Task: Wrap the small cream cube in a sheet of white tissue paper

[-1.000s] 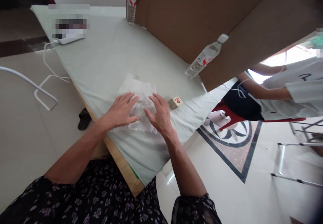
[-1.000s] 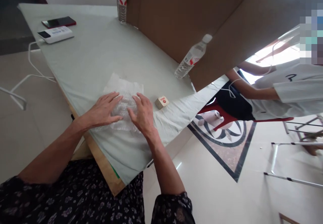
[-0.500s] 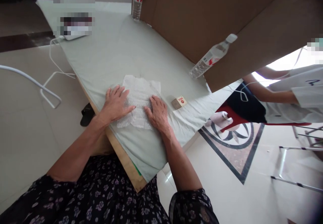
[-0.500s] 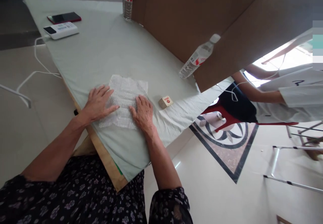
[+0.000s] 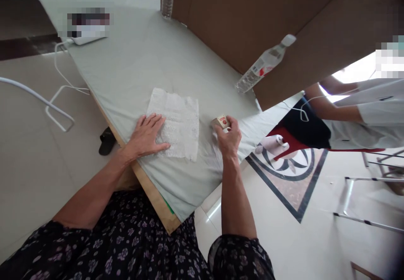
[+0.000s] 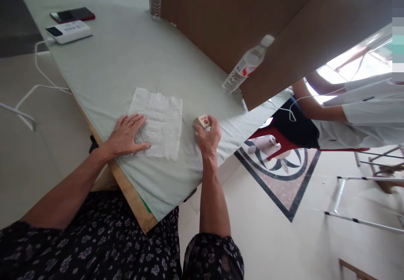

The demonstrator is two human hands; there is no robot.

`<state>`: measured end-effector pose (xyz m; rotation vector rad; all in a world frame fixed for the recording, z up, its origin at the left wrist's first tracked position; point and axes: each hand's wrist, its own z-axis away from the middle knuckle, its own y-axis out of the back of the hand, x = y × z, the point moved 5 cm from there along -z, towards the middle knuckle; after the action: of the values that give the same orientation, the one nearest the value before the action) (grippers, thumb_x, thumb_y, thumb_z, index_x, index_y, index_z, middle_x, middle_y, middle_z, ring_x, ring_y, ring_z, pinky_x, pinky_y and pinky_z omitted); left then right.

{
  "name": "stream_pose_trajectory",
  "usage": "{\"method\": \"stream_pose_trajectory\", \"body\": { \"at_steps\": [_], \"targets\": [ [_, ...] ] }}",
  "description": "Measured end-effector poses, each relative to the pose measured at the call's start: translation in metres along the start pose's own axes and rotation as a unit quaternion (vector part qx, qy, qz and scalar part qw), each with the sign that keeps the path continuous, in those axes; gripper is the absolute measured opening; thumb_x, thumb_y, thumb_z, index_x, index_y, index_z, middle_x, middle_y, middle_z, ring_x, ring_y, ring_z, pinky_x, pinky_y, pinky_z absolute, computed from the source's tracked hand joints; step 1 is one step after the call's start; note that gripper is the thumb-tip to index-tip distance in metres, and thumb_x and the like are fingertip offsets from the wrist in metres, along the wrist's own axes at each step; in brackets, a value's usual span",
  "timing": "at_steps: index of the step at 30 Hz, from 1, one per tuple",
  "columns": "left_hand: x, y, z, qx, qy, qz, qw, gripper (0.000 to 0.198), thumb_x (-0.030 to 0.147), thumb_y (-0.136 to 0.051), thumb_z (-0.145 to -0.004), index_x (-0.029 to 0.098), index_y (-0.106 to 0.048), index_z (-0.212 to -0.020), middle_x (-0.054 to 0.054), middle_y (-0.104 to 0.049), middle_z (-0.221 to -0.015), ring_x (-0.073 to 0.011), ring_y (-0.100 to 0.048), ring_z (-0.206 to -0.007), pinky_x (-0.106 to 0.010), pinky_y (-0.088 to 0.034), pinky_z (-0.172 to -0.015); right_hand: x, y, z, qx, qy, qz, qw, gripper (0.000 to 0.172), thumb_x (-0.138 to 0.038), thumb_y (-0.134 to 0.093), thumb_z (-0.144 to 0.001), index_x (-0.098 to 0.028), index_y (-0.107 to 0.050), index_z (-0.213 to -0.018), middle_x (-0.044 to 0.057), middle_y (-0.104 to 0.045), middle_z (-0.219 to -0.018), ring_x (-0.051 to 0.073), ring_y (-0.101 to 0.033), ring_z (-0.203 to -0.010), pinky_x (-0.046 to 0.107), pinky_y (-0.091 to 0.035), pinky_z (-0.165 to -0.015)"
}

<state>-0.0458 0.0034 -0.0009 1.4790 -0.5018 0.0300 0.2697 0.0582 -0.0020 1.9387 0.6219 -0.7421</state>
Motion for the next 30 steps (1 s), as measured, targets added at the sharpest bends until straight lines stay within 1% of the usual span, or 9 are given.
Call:
{"method": "stream_pose_trajectory", "body": {
  "at_steps": [3,5,7,10,12,17,26,28,30],
  "targets": [
    [0.000,0.000,0.000,-0.001,0.000,0.009,1.000,0.100,0.059,-0.070,-0.084,0.011,-0.034,-0.164,-0.022,-0.038,-0.171,-0.0391,-0.028,-0.163,-0.057,-0.013,-0.134,-0.044,-0.008,0.011,-0.046,0.083,-0.082,0.992,0.050,-0.036,-0.073,-0.082,-0.026,-0.064,-0.130,0.009,-0.073,-0.127,0.022,-0.069,-0.105,0.041,-0.058,-0.093],
    [-0.001,0.000,0.000,0.001,0.000,0.021,1.000,0.102,0.060,-0.070,-0.084,0.011,-0.032,-0.165,-0.022,-0.039,-0.171,-0.0394,-0.028,-0.163,-0.058,-0.013,-0.134,-0.079,-0.022,0.022,-0.117,0.147,-0.111,0.976,0.050,-0.034,-0.072,-0.086,-0.028,-0.063,-0.135,0.007,-0.072,-0.132,0.021,-0.069,-0.110,0.039,-0.057,-0.096],
    [-0.002,0.000,0.000,0.002,0.000,0.030,1.000,0.103,0.059,-0.071,-0.084,0.011,-0.031,-0.165,-0.022,-0.039,-0.171,-0.0394,-0.029,-0.163,-0.058,-0.013,-0.134,-0.103,-0.041,0.032,-0.189,0.187,-0.110,0.958,0.049,-0.030,-0.068,-0.090,-0.029,-0.062,-0.139,0.008,-0.070,-0.140,0.022,-0.067,-0.120,0.040,-0.056,-0.102],
    [-0.003,0.000,0.000,0.005,-0.004,0.039,0.999,0.104,0.057,-0.074,-0.082,0.012,-0.030,-0.165,-0.022,-0.039,-0.171,-0.0393,-0.030,-0.162,-0.058,-0.014,-0.133,-0.113,-0.071,0.042,-0.289,0.209,-0.062,0.932,0.053,-0.020,-0.067,-0.088,-0.026,-0.063,-0.141,0.009,-0.069,-0.143,0.025,-0.063,-0.132,0.043,-0.051,-0.113],
    [-0.002,0.000,0.000,0.010,-0.010,0.045,0.999,0.104,0.056,-0.075,-0.081,0.015,-0.031,-0.166,-0.021,-0.040,-0.171,-0.0389,-0.030,-0.162,-0.058,-0.015,-0.133,-0.108,-0.083,0.045,-0.322,0.211,-0.033,0.922,0.058,-0.017,-0.067,-0.087,-0.024,-0.062,-0.144,0.010,-0.069,-0.144,0.027,-0.062,-0.134,0.045,-0.048,-0.117],
    [-0.003,0.000,0.000,0.006,-0.012,0.042,0.999,0.103,0.057,-0.074,-0.082,0.014,-0.031,-0.166,-0.020,-0.039,-0.171,-0.0382,-0.029,-0.162,-0.056,-0.013,-0.134,-0.099,-0.085,0.044,-0.329,0.215,-0.028,0.919,0.060,-0.018,-0.067,-0.088,-0.025,-0.060,-0.147,0.009,-0.069,-0.145,0.027,-0.063,-0.133,0.045,-0.047,-0.116],
    [-0.002,0.001,-0.002,-0.003,-0.014,0.042,0.999,0.101,0.055,-0.075,-0.083,0.014,-0.033,-0.165,-0.020,-0.038,-0.172,-0.0387,-0.027,-0.163,-0.058,-0.012,-0.134,-0.101,-0.087,0.041,-0.340,0.214,-0.028,0.915,0.059,-0.020,-0.070,-0.086,-0.021,-0.061,-0.144,0.011,-0.069,-0.143,0.027,-0.064,-0.129,0.044,-0.049,-0.113],
    [-0.004,0.004,0.001,0.005,-0.016,0.053,0.998,0.100,0.056,-0.075,-0.083,0.015,-0.034,-0.165,-0.020,-0.037,-0.172,-0.0392,-0.028,-0.163,-0.059,-0.014,-0.134,-0.105,-0.075,0.044,-0.330,0.217,-0.010,0.919,0.063,-0.025,-0.071,-0.088,-0.023,-0.056,-0.149,0.012,-0.065,-0.149,0.029,-0.060,-0.136,0.047,-0.048,-0.116],
    [-0.006,0.012,0.009,0.021,-0.028,0.072,0.997,0.098,0.058,-0.074,-0.085,0.016,-0.035,-0.165,-0.021,-0.035,-0.173,-0.0395,-0.028,-0.163,-0.058,-0.019,-0.133,-0.110,-0.050,0.051,-0.292,0.224,0.016,0.930,0.067,-0.033,-0.070,-0.091,-0.024,-0.051,-0.154,0.013,-0.059,-0.155,0.032,-0.054,-0.144,0.052,-0.045,-0.118]
  ]
}}
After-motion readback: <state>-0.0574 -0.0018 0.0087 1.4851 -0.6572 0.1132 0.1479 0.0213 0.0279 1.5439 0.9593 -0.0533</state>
